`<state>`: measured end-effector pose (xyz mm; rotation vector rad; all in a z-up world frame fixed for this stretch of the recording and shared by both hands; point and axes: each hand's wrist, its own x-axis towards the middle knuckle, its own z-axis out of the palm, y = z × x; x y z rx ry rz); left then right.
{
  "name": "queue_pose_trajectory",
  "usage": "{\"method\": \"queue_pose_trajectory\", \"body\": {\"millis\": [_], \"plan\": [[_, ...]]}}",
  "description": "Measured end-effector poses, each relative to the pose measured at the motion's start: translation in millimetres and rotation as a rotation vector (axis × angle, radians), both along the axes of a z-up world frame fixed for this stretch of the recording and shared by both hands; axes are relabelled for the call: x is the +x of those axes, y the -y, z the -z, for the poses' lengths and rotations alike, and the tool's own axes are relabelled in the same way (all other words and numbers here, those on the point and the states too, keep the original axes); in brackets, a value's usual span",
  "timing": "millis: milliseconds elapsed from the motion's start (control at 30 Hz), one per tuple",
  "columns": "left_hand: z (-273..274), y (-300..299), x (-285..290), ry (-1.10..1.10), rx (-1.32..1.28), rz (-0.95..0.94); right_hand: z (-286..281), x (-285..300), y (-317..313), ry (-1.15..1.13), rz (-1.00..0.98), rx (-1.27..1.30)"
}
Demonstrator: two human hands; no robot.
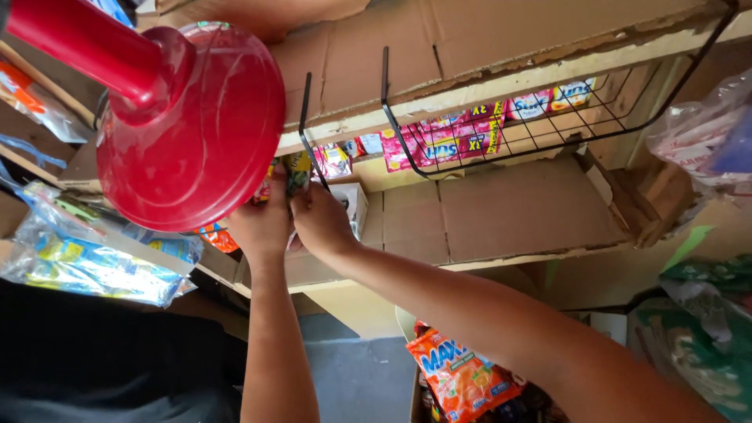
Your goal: Organizing canned goods and snack packets on a shelf in a small grocery store.
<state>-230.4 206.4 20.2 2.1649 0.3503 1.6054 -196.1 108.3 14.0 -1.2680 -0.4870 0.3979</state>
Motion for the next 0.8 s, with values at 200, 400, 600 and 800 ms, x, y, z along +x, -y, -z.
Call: {"method": "queue_pose_trajectory", "body": {"millis": [200,400,600,800], "plan": [[-20.5,37.8,-6.6,-0.106,-0.409,-0.047,23.7,3.1,4.2,0.348,0.145,0.027],[23.0,36.9,-4.6,0.091,-0.014,-0.044,27.2,5.3,22.7,0.23,0.048,-0.015],[66.9,62.4,-30.0,0.312,-0.426,0.265,40.6,6.9,69.4,0.629,-0.115,-0.102],[127.7,163.3,-60.8,0.218,-0.744,0.382,98.1,-0.7,173.3,0.314,-0.448,-0.26]]}}
